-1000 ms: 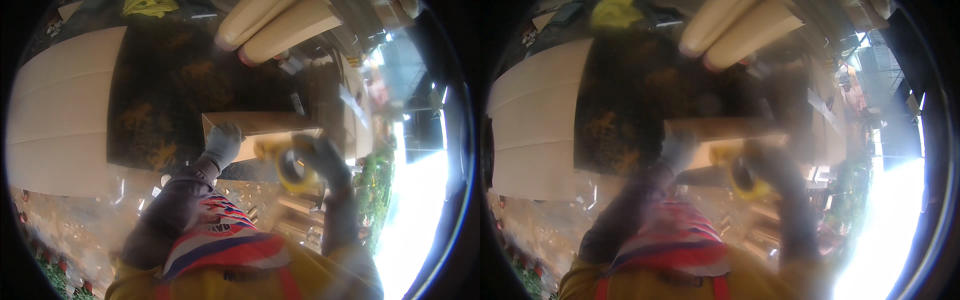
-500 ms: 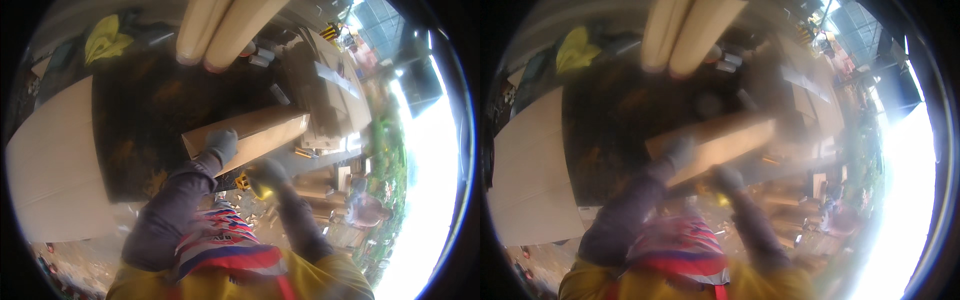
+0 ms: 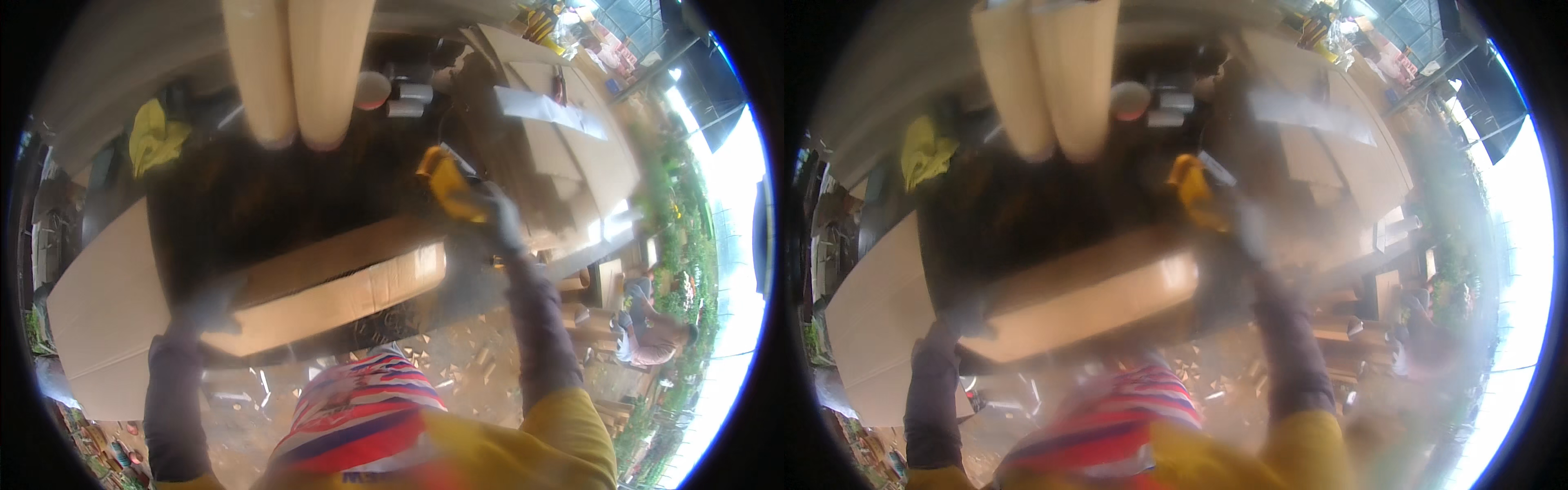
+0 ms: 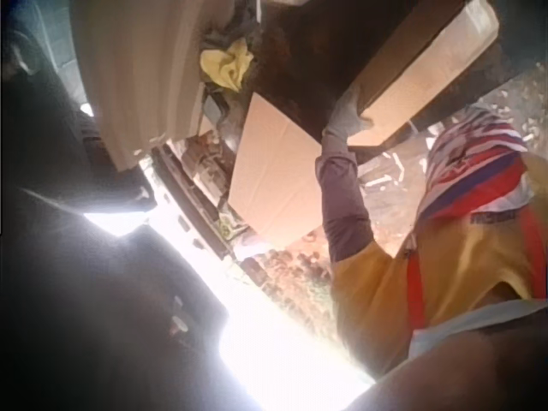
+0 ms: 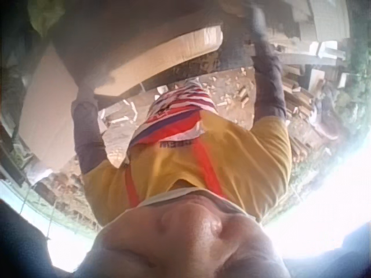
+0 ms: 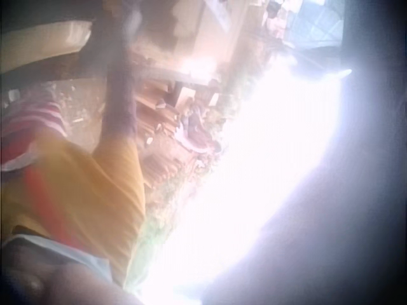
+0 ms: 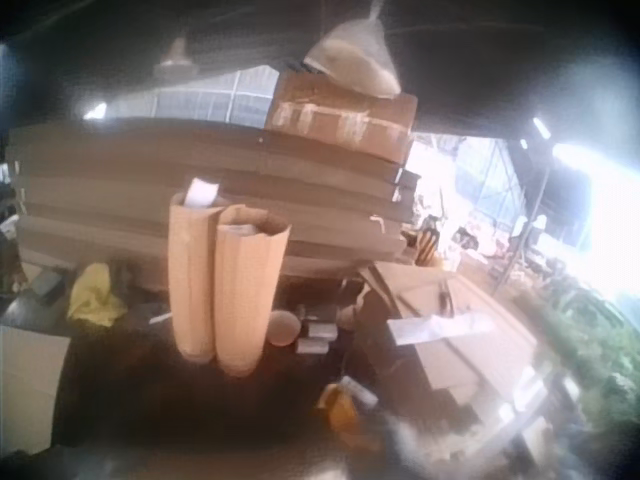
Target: The person tapes cardboard boxes closed using a handheld tape dispenser, then places shipping labels on the sealed boxes. They repeat this process for multiple boxes, stacking the finished packages on the ground.
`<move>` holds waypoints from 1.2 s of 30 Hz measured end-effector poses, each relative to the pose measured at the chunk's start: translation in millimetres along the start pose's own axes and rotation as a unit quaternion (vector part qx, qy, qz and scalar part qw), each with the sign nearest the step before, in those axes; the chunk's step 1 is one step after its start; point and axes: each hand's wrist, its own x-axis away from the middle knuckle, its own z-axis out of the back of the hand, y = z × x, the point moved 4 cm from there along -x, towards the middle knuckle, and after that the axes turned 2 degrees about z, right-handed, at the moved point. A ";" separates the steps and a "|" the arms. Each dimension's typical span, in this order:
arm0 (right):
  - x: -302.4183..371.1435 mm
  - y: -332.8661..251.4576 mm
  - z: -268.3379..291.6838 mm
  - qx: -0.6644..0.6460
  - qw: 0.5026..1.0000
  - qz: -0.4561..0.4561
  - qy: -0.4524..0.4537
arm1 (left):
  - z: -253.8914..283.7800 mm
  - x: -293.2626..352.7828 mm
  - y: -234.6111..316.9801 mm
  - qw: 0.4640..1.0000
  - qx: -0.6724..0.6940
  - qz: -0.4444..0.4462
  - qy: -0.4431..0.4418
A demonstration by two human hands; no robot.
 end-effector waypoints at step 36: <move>27.3 -164.7 -54.6 -0.394 0.884 -0.204 0.144 | 39.7 6.0 233.2 0.771 0.586 0.028 0.246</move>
